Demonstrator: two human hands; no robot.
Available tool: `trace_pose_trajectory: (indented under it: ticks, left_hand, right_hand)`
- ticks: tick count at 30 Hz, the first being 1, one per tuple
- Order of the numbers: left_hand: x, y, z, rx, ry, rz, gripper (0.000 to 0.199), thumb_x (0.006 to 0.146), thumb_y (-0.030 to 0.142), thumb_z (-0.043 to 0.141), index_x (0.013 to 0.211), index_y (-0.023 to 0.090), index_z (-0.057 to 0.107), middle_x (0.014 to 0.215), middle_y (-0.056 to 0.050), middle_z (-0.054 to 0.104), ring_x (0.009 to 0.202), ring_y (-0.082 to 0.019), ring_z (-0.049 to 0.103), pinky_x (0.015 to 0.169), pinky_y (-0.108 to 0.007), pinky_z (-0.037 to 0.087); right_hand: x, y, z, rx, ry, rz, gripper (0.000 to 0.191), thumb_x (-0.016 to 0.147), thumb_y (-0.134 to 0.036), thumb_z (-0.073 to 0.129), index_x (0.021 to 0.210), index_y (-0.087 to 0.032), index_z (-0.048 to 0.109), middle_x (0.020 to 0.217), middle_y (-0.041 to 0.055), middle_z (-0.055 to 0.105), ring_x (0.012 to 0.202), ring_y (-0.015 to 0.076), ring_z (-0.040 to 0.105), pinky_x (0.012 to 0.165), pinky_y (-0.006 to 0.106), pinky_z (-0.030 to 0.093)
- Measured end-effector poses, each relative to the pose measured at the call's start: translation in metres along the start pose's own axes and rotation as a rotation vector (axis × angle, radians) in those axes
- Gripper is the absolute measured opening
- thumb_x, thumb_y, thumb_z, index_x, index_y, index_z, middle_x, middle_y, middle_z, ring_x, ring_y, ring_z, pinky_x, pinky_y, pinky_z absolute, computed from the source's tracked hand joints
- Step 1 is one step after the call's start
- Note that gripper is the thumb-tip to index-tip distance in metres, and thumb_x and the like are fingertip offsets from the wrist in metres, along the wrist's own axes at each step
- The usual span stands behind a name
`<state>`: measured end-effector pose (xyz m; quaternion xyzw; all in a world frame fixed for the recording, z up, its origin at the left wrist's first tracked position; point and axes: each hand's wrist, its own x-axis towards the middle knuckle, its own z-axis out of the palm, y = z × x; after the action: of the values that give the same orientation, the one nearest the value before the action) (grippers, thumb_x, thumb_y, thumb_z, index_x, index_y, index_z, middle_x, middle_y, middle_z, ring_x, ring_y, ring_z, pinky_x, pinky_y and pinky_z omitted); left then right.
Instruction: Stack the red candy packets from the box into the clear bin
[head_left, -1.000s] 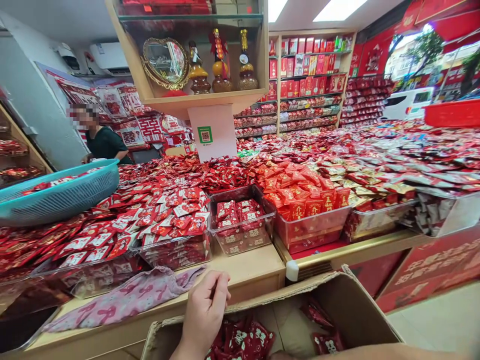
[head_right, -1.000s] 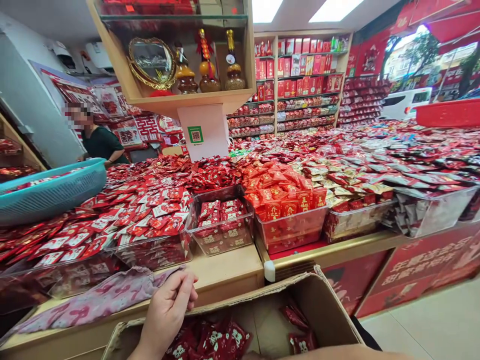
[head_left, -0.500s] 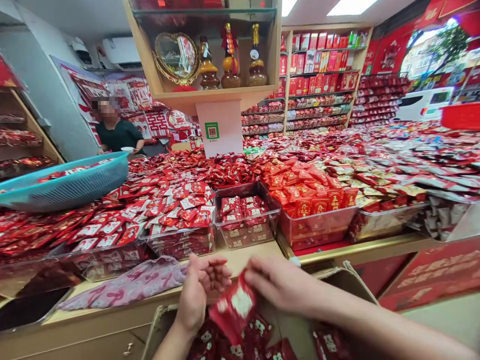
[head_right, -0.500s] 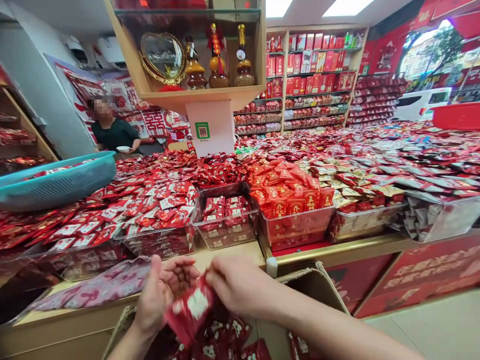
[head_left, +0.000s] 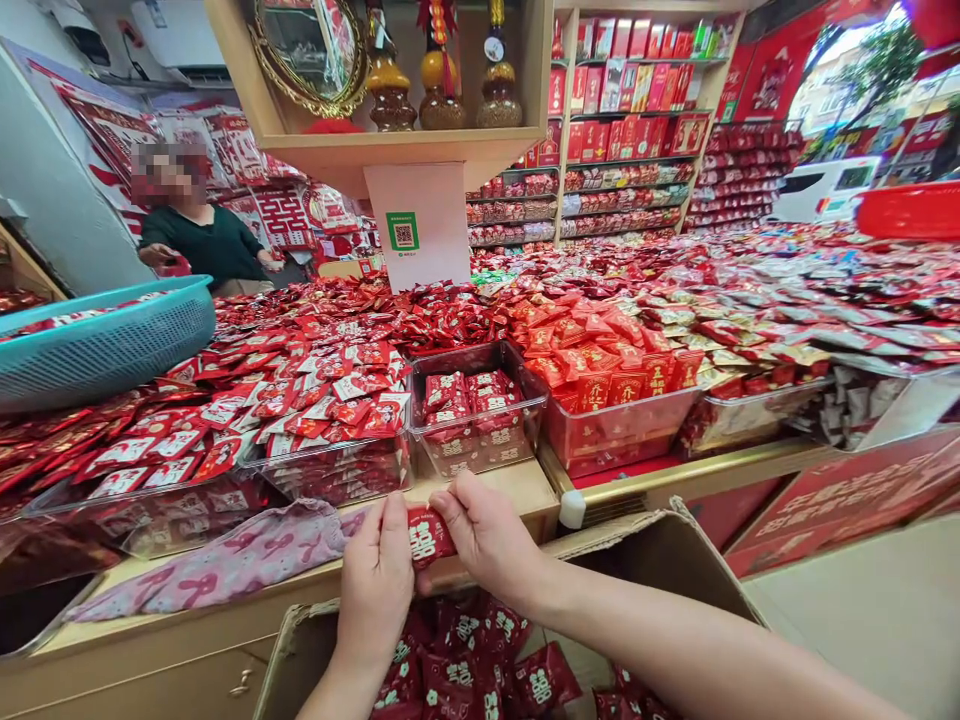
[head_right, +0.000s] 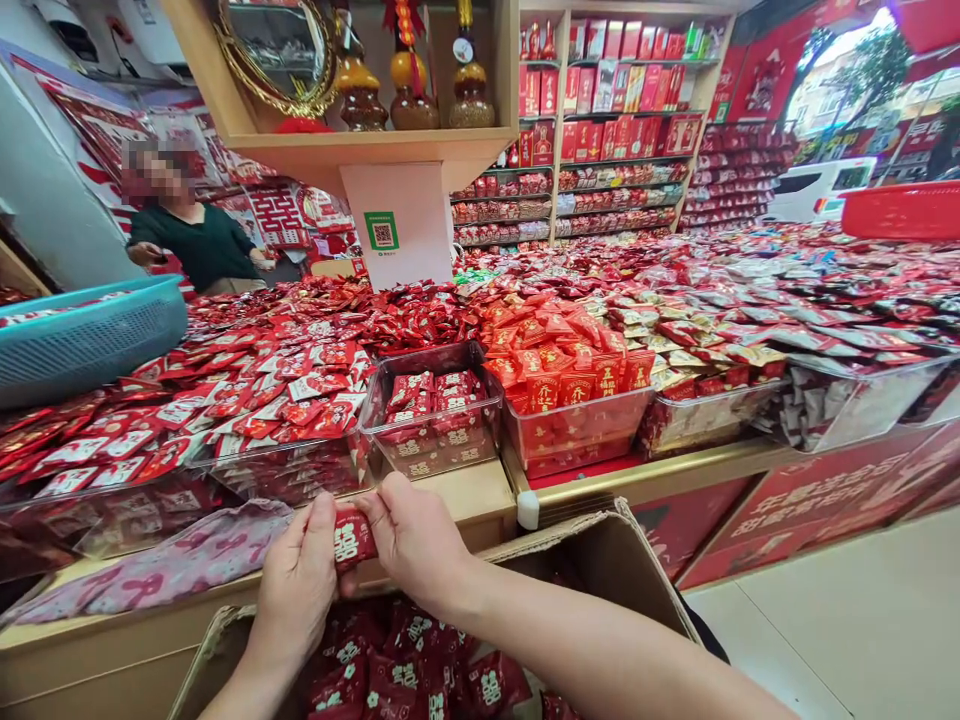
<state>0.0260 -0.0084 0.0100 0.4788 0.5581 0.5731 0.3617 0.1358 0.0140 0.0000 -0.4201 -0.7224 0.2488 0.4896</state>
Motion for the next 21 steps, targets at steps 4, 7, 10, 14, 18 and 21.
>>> trace_pose_trajectory:
  ticks: [4,7,10,14,18,21]
  left_hand:
    - [0.002,-0.002,-0.002,-0.008,-0.008,-0.033,0.036,0.074,0.053,0.044,0.074,0.018,0.055,0.04,0.006,0.049,0.028,-0.011,0.044,0.026,-0.019,0.032]
    - [0.006,0.0,-0.005,-0.132,-0.082,-0.119,0.042,0.075,0.054,0.04,0.083,0.016,0.056,0.052,0.001,0.058,0.04,-0.013,0.054,0.031,-0.019,0.035]
    - [0.007,0.005,-0.006,-0.322,-0.238,-0.235,0.045,0.077,0.054,0.039,0.101,0.018,0.052,0.069,-0.003,0.064,0.053,-0.014,0.059,0.038,-0.02,0.04]
    - [0.009,0.009,-0.007,-0.529,-0.305,-0.326,0.034,0.08,0.034,0.048,0.112,0.026,0.045,0.09,-0.003,0.066,0.062,-0.013,0.061,0.047,-0.021,0.045]
    - [0.011,0.005,-0.007,-0.602,-0.259,-0.275,0.034,0.079,0.017,0.051,0.111,0.026,0.046,0.101,-0.005,0.064,0.076,-0.014,0.062,0.061,-0.025,0.05]
    - [0.011,0.003,-0.005,-0.656,-0.217,-0.248,0.032,0.079,0.016,0.05,0.11,0.026,0.048,0.103,-0.005,0.064,0.086,-0.016,0.061,0.072,-0.029,0.05]
  right_hand:
    - [0.0,0.0,-0.004,0.021,0.026,-0.029,0.027,0.086,-0.035,0.032,0.064,-0.019,0.033,0.054,-0.005,0.037,0.047,0.0062,0.032,0.045,0.017,0.027]
    - [0.004,0.004,-0.016,-0.152,0.109,-0.166,0.028,0.087,-0.032,0.032,0.064,-0.017,0.039,0.055,-0.0032,0.041,0.05,0.0068,0.035,0.047,0.018,0.028]
    - [0.007,0.008,-0.029,-0.405,0.132,-0.485,0.024,0.085,-0.028,0.038,0.066,-0.016,0.049,0.065,0.0016,0.05,0.062,0.0102,0.04,0.055,0.022,0.031]
    - [0.0,0.011,-0.033,-0.561,-0.023,-0.814,0.015,0.081,-0.025,0.045,0.08,-0.016,0.056,0.077,0.0043,0.056,0.069,0.0134,0.042,0.06,0.027,0.034]
    - [-0.007,0.011,-0.027,-0.371,-0.05,-0.692,0.015,0.078,-0.03,0.051,0.082,-0.017,0.057,0.092,0.0061,0.055,0.084,0.0154,0.044,0.072,0.03,0.037]
    - [-0.008,0.008,-0.023,-0.079,0.008,-0.354,0.026,0.071,-0.035,0.058,0.091,-0.019,0.054,0.103,0.008,0.049,0.096,0.0174,0.043,0.08,0.032,0.038]
